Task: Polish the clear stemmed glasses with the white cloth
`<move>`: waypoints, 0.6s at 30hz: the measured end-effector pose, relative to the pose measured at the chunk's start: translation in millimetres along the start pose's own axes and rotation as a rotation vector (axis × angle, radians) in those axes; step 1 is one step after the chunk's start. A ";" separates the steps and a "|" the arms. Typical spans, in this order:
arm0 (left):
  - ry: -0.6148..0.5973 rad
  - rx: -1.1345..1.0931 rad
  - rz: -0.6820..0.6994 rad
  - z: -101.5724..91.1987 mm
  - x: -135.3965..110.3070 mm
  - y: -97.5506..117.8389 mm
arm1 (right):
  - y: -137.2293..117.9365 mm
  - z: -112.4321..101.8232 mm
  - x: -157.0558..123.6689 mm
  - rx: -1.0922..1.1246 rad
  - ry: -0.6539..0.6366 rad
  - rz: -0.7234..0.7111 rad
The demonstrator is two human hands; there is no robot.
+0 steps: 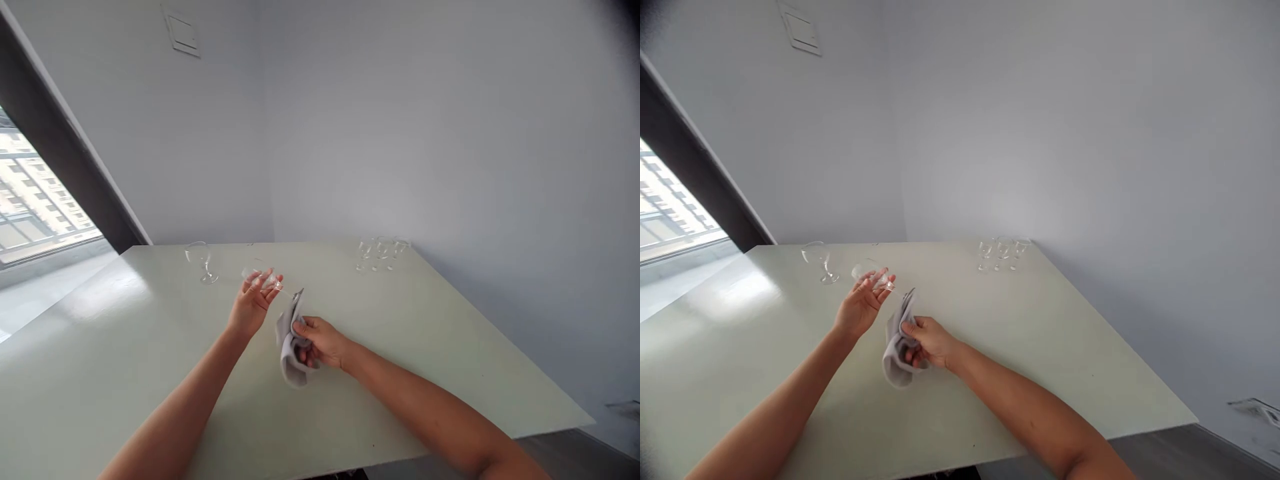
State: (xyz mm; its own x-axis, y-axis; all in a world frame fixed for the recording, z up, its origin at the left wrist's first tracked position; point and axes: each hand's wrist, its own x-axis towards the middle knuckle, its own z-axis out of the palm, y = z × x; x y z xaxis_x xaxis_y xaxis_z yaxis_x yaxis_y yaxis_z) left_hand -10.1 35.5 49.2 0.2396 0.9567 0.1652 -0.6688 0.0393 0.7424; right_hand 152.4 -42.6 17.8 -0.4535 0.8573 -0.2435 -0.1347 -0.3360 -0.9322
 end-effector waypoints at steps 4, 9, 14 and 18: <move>0.064 0.175 0.140 -0.1 2.2 9.5 | -28.1 -18.4 -24.5 -0.765 0.119 -0.189; 0.006 0.350 0.126 22.6 0.2 9.6 | -69.2 -21.9 -27.5 -1.138 0.494 -0.436; -0.178 0.495 0.090 60.5 11.1 -5.3 | -72.1 -25.6 3.4 -1.220 0.570 -0.402; -0.235 0.848 0.106 57.1 14.0 -15.4 | -57.7 -61.1 28.3 -1.012 0.738 -0.376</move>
State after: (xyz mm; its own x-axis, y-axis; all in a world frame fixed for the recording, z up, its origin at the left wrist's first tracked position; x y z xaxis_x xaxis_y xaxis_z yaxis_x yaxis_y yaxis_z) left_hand 43.7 31.9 77.1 0.4070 0.8556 0.3200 0.0289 -0.3622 0.9317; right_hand 201.1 24.8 48.3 0.0971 0.9529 0.2873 0.7179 0.1329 -0.6833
